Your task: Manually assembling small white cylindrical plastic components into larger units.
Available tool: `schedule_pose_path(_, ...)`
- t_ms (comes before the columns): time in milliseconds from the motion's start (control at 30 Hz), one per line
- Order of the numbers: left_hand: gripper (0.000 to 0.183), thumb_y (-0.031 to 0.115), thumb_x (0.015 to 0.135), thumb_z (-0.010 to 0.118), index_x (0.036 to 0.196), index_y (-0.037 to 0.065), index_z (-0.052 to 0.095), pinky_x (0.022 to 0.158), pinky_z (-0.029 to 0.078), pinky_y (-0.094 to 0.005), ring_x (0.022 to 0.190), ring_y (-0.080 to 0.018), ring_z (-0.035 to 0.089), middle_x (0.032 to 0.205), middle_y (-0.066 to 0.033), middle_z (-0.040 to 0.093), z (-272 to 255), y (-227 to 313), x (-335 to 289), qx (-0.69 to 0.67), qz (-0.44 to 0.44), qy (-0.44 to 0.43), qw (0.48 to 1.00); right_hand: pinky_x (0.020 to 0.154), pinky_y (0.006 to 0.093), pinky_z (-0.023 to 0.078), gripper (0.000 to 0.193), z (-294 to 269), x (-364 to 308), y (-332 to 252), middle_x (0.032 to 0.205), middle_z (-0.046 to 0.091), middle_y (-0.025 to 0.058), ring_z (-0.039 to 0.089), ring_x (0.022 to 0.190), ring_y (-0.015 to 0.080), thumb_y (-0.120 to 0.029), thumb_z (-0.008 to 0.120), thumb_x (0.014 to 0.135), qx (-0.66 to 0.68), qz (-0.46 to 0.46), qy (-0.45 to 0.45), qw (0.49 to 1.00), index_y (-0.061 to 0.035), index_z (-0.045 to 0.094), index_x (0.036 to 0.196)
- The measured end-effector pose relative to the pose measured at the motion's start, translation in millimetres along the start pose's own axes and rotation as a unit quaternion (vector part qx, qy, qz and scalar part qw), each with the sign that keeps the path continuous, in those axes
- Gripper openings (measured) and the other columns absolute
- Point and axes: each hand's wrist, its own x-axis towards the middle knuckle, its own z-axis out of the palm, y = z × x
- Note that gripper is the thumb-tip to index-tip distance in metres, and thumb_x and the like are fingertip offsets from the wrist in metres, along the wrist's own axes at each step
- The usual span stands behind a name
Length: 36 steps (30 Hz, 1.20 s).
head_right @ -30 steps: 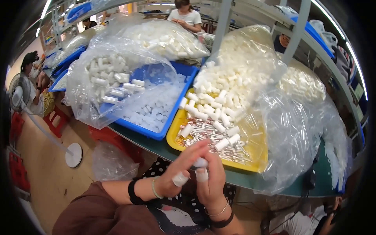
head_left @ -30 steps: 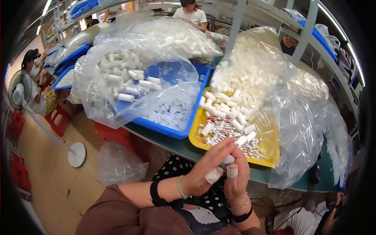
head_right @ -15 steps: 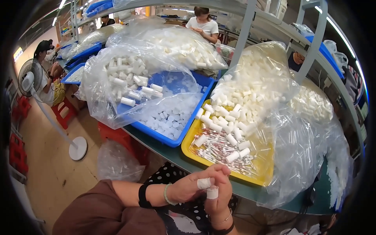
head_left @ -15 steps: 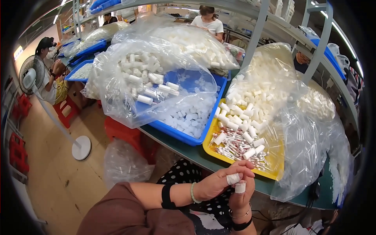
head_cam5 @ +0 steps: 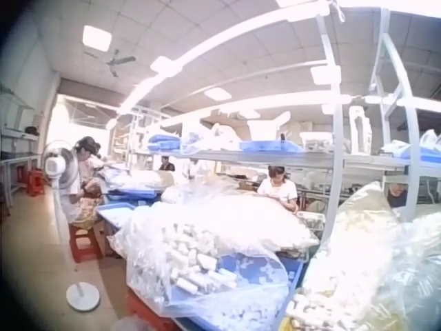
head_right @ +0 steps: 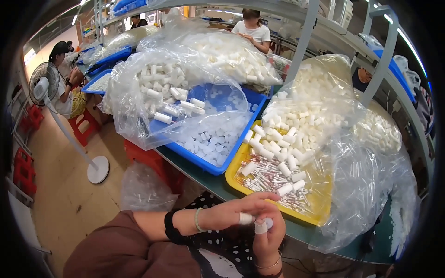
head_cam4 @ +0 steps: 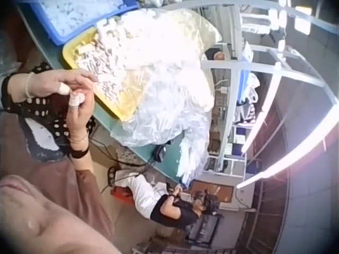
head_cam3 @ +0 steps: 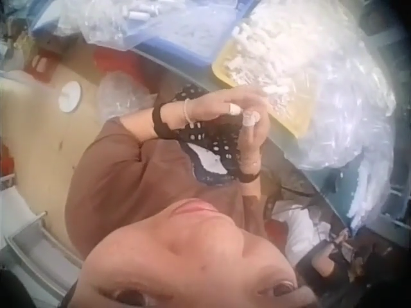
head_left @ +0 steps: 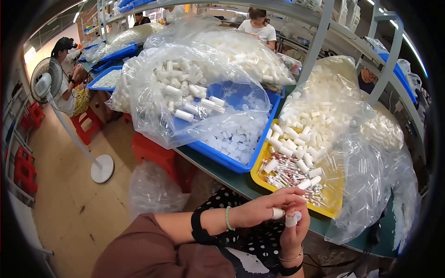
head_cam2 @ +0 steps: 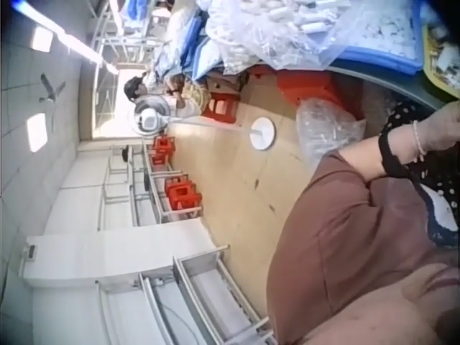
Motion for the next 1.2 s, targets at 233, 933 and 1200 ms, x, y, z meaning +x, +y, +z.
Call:
schedule_pose_path(233,0.049,0.010,0.085,0.062,0.132,0.007,0.048,0.095,0.044,-0.0350,0.114,-0.0229,0.052,0.130,-0.0100,0.049,-5.4,6.1,1.5,0.278,0.126,0.028,0.952,0.060,0.0220,0.038,0.053,0.5,0.0,-9.8,0.087,0.050,0.0012,0.047,0.071,0.0087,-0.047,0.045,0.095,0.089,0.120,-0.047,0.988,-0.0021,0.041,0.123)
schedule_pose_path(933,0.031,0.022,0.097,0.051,0.124,0.008,0.047,0.064,0.051,-0.0321,0.074,-0.0159,0.056,0.101,-0.0060,0.058,2.4,6.5,5.0,-0.256,-0.123,0.168,0.944,0.062,0.0211,0.047,0.023,-0.1,7.3,-4.0,0.087,0.060,0.0093,0.057,0.071,0.0105,-0.003,0.050,0.093,0.271,0.136,-0.019,0.953,-0.0031,0.044,0.116)
schedule_pose_path(1200,0.036,0.032,0.097,0.047,0.120,0.005,0.048,0.083,0.046,-0.0315,0.091,-0.0158,0.055,0.101,-0.0059,0.056,11.6,21.6,13.8,-0.283,-0.137,0.216,0.924,0.071,0.0245,0.049,0.025,7.7,4.2,-9.2,0.091,0.062,0.0080,0.060,0.081,0.0128,0.002,0.057,0.087,0.157,0.099,0.003,0.983,-0.0034,0.053,0.111)
